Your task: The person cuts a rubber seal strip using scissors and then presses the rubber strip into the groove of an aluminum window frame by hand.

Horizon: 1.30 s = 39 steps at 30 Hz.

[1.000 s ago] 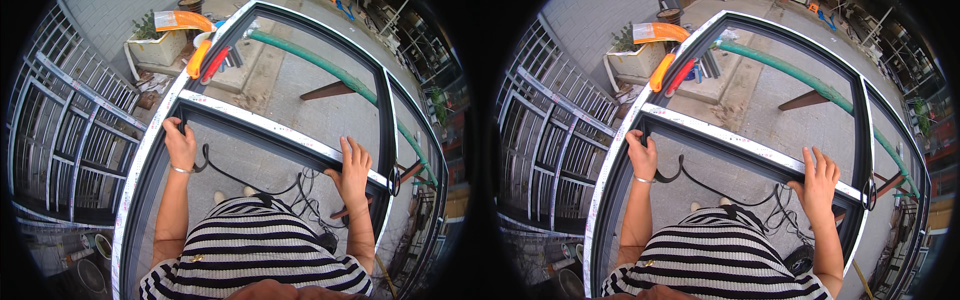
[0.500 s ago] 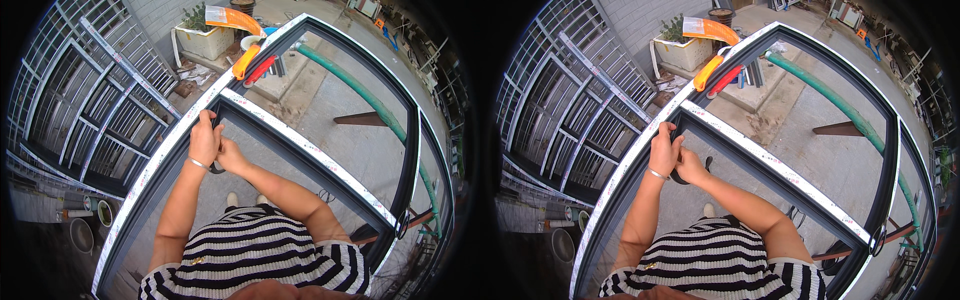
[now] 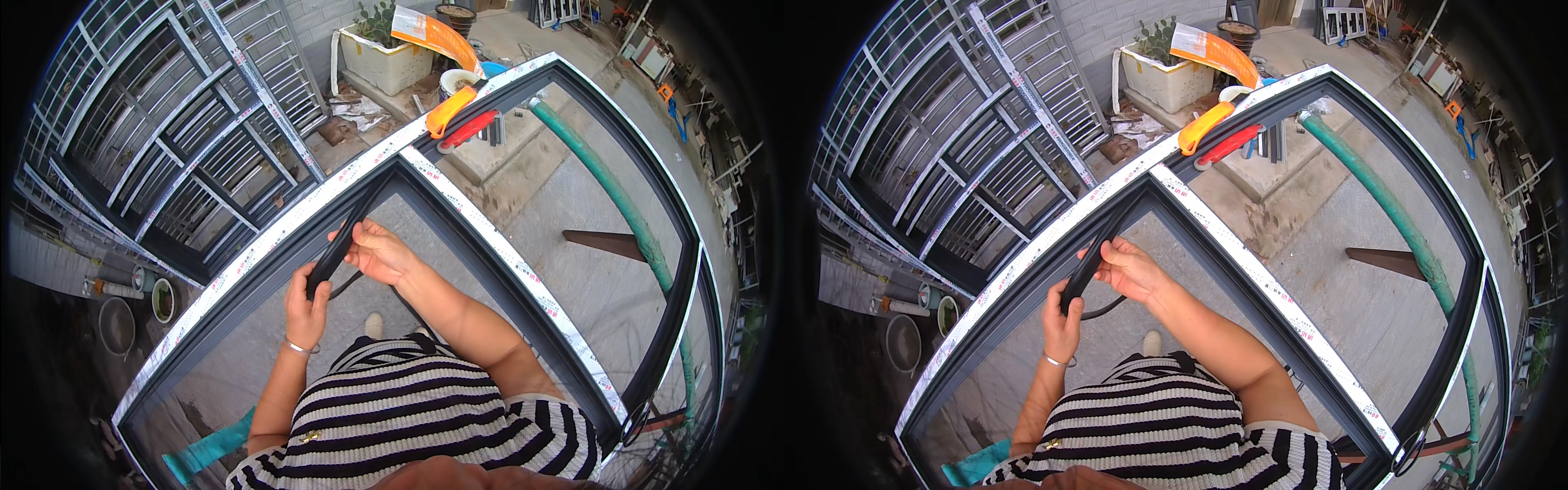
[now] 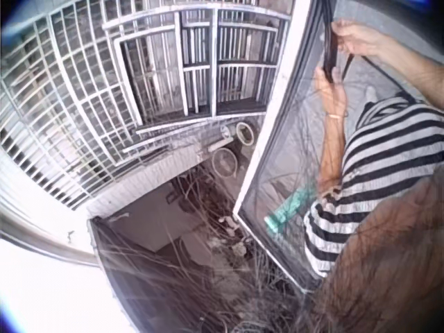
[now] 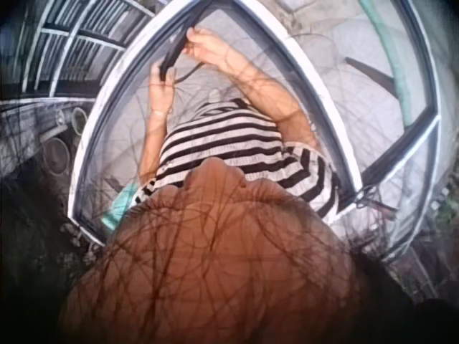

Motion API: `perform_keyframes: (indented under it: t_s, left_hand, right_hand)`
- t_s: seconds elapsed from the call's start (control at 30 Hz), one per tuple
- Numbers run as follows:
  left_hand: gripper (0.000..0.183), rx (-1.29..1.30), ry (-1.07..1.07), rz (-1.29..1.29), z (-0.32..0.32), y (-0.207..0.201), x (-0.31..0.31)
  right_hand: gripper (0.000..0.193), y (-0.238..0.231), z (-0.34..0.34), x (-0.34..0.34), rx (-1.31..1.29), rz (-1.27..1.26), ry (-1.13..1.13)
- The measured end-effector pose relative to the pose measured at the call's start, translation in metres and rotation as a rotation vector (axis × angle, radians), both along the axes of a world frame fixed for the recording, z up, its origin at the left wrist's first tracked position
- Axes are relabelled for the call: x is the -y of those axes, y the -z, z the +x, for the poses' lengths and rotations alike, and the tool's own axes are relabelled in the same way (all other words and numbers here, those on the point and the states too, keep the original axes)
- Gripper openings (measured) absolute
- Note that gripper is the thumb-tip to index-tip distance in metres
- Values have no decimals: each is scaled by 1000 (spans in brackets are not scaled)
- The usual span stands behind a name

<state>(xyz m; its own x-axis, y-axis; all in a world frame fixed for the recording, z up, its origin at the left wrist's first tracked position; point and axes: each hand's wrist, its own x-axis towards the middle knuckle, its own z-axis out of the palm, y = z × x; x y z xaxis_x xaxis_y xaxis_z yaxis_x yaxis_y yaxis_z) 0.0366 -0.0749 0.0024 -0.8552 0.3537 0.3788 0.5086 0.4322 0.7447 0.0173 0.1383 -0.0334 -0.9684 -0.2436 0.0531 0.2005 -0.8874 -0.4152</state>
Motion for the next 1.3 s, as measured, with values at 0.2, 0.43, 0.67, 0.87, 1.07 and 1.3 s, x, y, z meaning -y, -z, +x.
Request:
perform_keyframes:
  t_s: [0.2,0.43,0.67,0.87,1.07,1.3]
  left_hand:
    - [29,-241,-113,-142,-12,-39,-6]
    - [30,-393,-137,-397,-22,-55,-7]
    - [22,-407,-240,-375,-21,-39,-13]
    - [20,-358,-228,-356,-23,-40,-14]
    - [20,-404,-250,-346,-22,-45,-14]
    - [18,-491,-283,-343,-28,-32,-13]
  right_hand:
    - [34,-43,-2,-10,240,607,226]
    - [35,-57,-13,-23,343,777,314]
    - [27,-44,-16,-20,282,658,345]
    - [25,-41,-18,-21,283,648,349]
    - [24,-40,-18,-20,272,588,353]
    - [23,-34,-16,-15,202,546,388]
